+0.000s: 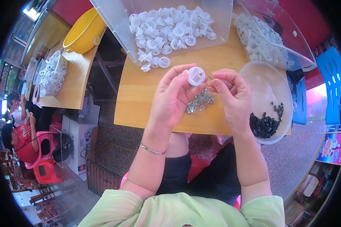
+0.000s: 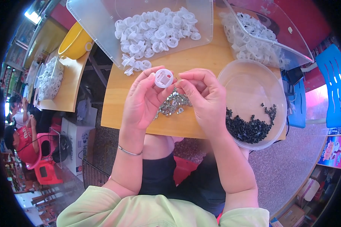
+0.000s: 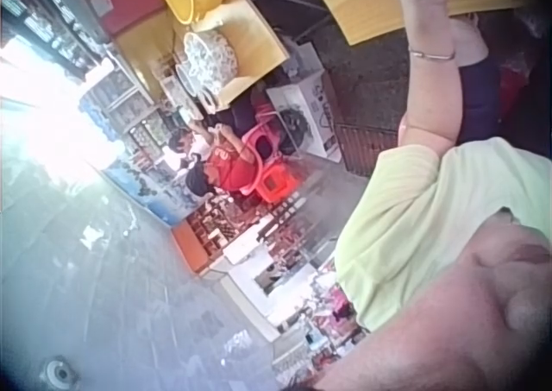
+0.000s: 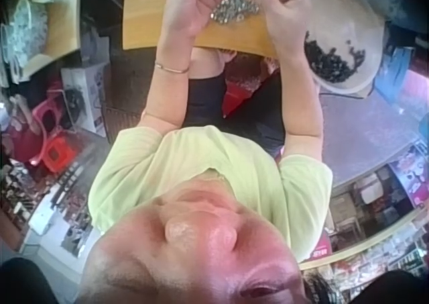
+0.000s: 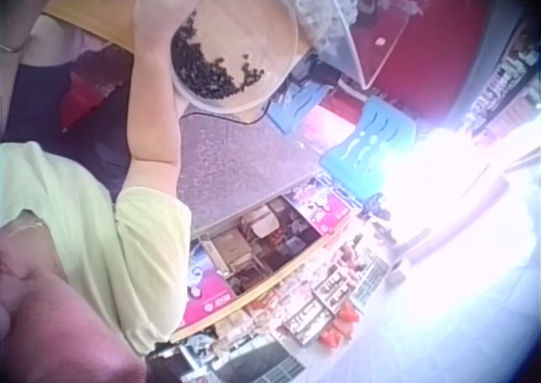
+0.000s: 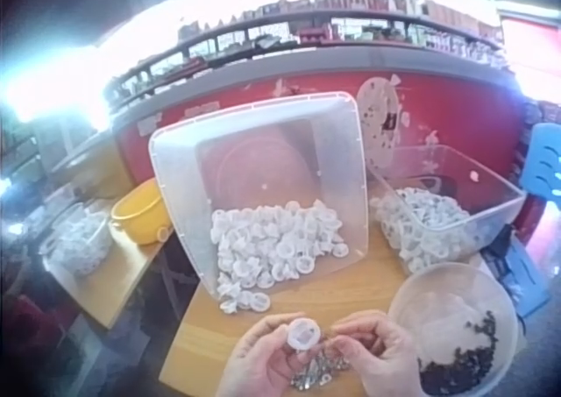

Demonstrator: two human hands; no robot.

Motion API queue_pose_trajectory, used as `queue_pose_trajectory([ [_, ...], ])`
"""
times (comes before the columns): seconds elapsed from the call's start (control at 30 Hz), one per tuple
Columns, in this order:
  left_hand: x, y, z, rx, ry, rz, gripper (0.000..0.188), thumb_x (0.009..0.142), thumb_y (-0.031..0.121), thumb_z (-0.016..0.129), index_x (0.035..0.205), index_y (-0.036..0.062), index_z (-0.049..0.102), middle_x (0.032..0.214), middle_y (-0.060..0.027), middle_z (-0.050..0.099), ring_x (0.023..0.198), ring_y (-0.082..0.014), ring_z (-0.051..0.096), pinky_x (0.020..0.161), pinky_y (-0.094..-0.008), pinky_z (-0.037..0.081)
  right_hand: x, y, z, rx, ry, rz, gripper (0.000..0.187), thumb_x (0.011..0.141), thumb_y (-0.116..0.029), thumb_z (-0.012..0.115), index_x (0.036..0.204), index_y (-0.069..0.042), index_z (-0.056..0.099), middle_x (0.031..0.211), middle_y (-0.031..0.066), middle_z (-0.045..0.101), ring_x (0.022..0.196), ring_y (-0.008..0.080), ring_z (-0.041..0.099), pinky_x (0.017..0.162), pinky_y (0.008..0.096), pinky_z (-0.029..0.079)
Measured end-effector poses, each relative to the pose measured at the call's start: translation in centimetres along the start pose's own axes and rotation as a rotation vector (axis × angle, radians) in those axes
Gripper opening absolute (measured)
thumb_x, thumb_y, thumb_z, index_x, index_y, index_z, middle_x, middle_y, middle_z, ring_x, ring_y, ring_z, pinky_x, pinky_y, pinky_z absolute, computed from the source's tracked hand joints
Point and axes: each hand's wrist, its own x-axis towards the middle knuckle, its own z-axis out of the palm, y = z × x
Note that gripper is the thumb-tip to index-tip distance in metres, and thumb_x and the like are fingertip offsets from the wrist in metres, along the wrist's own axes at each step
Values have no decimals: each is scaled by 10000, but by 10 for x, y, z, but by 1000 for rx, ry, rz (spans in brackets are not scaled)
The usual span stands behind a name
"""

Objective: The person assembles small parts by hand, picking up metal pieces and small black components and inserting them into white plastic housings.

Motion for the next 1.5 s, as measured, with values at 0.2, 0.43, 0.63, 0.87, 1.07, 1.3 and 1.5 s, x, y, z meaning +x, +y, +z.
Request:
queue_pose_trajectory([
  [0.2, 0, -2, -1, 35, -35, 11, 172, 901, 77, 507, 1044, -15, 530, 1009, -121, 606, 942, -186, 609, 818, -281, 523, 0, -2, 0, -192, -44, -206, 107, 814, 12, 617, 919, 0, 602, 889, 36, 611, 784, 93, 598, 679, 200, 473],
  [0.43, -1, -4, -2, 77, -50, 24, 167, 891, 74, 530, 1037, -7, 538, 1001, -112, 614, 927, -157, 606, 815, -276, 507, 1, 4, -4, -362, -51, -315, 123, 762, 12, 659, 864, -53, 640, 862, 25, 597, 734, 76, 555, 575, 182, 401],
  [0.63, -2, -4, 1, 60, -56, 3, 160, 886, 67, 536, 1029, -4, 545, 995, -110, 613, 912, -150, 604, 810, -272, 508, 2, 5, -3, -382, -73, -338, 139, 742, 19, 671, 846, -71, 649, 898, 23, 545, 770, 79, 537, 566, 188, 407],
  [0.87, -3, -3, 2, 53, -59, -5, 155, 884, 60, 537, 1025, -5, 545, 993, -104, 608, 911, -142, 597, 814, -273, 508, 1, 7, -2, -384, -70, -336, 149, 744, 19, 668, 850, -83, 645, 929, 24, 521, 803, 77, 525, 573, 182, 407],
  [1.07, -3, -3, 2, 59, -72, 2, 166, 876, 60, 549, 1028, -6, 536, 1007, -109, 599, 912, -145, 595, 823, -272, 506, 3, 9, -3, -304, -90, -316, 146, 756, 15, 663, 866, -79, 641, 941, 31, 521, 802, 77, 533, 579, 184, 416],
  [1.3, -3, -1, 3, 51, -74, 1, 168, 870, 51, 552, 1023, -13, 530, 1008, -109, 593, 938, -155, 590, 835, -281, 507, 2, 7, -3, -367, -91, -256, 137, 759, 7, 658, 870, -71, 643, 975, 42, 528, 807, 74, 539, 578, 184, 423],
  [1.5, -3, -1, 3, 64, -83, 19, 180, 861, 42, 562, 1027, -16, 521, 1020, -111, 588, 939, -156, 590, 842, -285, 506, 2, 6, -2, -389, -95, -270, 122, 757, 12, 644, 856, -59, 636, 990, 47, 529, 822, 76, 533, 588, 184, 420],
])
